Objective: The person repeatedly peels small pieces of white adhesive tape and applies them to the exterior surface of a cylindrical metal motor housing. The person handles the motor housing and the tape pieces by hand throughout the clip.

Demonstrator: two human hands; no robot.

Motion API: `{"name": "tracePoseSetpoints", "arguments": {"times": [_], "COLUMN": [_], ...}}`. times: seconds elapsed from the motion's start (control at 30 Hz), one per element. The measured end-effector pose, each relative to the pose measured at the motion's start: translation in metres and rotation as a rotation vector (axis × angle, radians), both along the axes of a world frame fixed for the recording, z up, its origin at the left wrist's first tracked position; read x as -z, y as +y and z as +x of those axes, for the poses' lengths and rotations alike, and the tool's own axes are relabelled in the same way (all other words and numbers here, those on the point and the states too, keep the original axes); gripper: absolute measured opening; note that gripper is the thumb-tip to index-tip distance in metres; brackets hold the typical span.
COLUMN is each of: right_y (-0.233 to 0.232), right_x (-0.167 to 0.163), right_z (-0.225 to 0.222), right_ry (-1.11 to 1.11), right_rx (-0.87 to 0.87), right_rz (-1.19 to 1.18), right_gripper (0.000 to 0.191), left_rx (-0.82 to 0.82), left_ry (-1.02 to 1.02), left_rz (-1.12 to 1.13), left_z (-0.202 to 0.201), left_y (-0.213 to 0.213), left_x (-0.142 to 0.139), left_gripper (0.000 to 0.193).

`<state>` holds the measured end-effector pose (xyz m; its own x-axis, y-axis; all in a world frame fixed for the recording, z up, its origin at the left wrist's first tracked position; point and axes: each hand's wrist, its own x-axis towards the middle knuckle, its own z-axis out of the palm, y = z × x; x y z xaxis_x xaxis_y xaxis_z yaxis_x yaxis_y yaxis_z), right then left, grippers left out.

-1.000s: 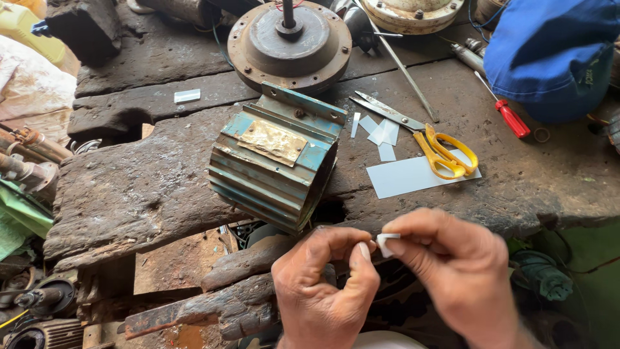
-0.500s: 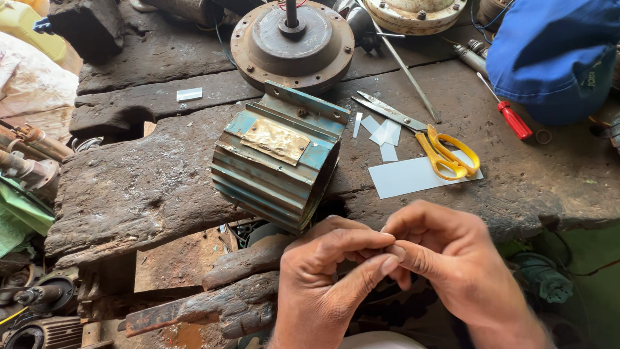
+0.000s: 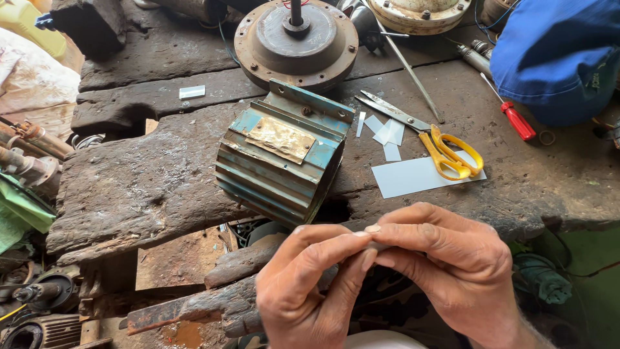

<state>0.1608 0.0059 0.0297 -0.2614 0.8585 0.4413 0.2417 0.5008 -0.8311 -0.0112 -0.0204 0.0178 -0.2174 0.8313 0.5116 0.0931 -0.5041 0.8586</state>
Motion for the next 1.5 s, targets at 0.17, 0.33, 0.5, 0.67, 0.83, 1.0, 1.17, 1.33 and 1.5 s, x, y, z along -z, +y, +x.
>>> {"name": "tracePoseSetpoints", "arguments": {"times": [0.17,0.33,0.5,0.67,0.83,1.0,1.17,1.33,1.5], "right_y": [0.029,0.05,0.056,0.058,0.055,0.06,0.066,0.056,0.061], "right_x": [0.004,0.016,0.02,0.021,0.024,0.026,0.024,0.02,0.025], "right_z": [-0.018,-0.043,-0.062,-0.068,-0.071,-0.069,-0.063,-0.057,-0.067], "right_ry": [0.007,-0.107,-0.134,0.021,-0.126,-0.327,-0.241,-0.259,-0.276], "right_rx": [-0.007,0.101,0.185,0.195,0.228,0.218,0.11,0.134,0.173], "right_rz": [-0.065,-0.027,-0.009,-0.22,0.053,0.238,0.109,0.127,0.25], "right_gripper": [0.022,0.018,0.013,0.012,0.023,0.02,0.034,0.026,0.028], "left_rx": [-0.315,-0.376,0.056,0.102,0.122,0.146,0.29,0.282,0.209], "left_ry": [0.147,0.179,0.123,0.107,0.094,0.086,0.036,0.017,0.096], "left_rz": [0.023,0.157,-0.158,-0.222,-0.236,-0.275,-0.293,-0.323,-0.332], "left_z": [-0.03,-0.084,-0.104,-0.098,-0.099,-0.102,-0.112,-0.112,-0.109], "left_y": [0.0,0.048,0.073,0.07,0.067,0.07,0.076,0.079,0.077], "left_x": [-0.016,-0.006,0.012,0.017,0.019,0.019,0.015,0.017,0.019], "left_gripper": [0.019,0.05,0.075,0.074,0.072,0.071,0.069,0.068,0.068]}}
